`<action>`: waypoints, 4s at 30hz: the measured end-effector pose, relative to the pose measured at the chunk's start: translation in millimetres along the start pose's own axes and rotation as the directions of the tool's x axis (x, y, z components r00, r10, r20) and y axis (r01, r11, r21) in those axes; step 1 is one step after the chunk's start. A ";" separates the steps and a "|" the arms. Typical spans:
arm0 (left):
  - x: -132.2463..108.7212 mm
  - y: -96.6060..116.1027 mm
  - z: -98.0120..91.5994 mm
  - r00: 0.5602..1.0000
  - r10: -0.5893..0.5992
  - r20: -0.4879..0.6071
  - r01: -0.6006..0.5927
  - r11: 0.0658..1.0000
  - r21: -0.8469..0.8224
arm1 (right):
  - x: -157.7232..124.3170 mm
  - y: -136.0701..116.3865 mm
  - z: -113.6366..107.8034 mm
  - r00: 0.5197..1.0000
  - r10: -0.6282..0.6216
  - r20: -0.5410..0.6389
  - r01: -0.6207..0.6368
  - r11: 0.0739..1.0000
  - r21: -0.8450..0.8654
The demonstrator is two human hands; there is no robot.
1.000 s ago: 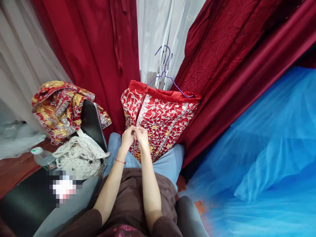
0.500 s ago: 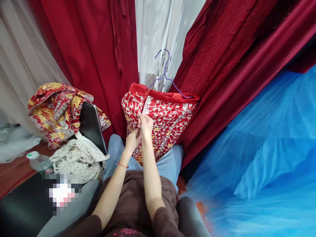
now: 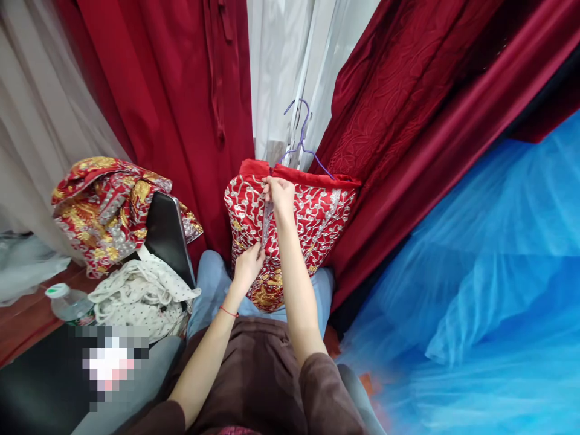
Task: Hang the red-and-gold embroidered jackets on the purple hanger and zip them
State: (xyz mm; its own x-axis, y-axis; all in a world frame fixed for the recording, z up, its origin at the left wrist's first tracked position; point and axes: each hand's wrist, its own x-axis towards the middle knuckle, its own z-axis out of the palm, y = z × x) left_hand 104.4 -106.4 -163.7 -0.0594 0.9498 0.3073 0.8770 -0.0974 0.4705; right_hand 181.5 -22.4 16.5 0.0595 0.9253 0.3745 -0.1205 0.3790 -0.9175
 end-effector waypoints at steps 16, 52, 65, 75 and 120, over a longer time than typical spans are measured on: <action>1.4 -27.1 24.0 0.991 -0.079 -0.112 0.044 0.957 -0.285 | 10.5 -10.3 -4.5 0.851 -0.508 0.135 0.348 0.351 -0.869; 11.9 -31.1 8.8 0.990 -0.081 -0.117 -0.055 0.542 -0.838 | -78.4 36.1 -41.2 0.909 -0.417 -0.008 0.403 0.883 -0.243; 27.9 34.5 -19.1 0.987 0.050 0.152 0.141 0.186 -0.972 | -131.4 46.0 -119.7 0.923 -0.013 0.385 0.060 0.992 -0.111; 20.5 21.0 -11.3 0.997 -0.072 0.026 0.047 0.300 -0.953 | -131.1 51.6 -112.2 0.844 0.026 0.535 0.131 0.959 -0.253; 15.1 7.5 -22.1 1.000 -0.004 -0.003 -0.002 0.214 -0.977 | -141.7 43.9 -103.0 0.733 0.031 0.680 0.086 0.987 -0.139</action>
State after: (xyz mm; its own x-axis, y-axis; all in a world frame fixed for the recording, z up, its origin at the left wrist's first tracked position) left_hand 99.6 -99.4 -137.2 -0.0639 0.9493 0.3078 -0.2781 -0.3132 0.9081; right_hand 269.9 -137.9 -90.7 -0.6336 0.6965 0.3367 0.0238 0.4526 -0.8914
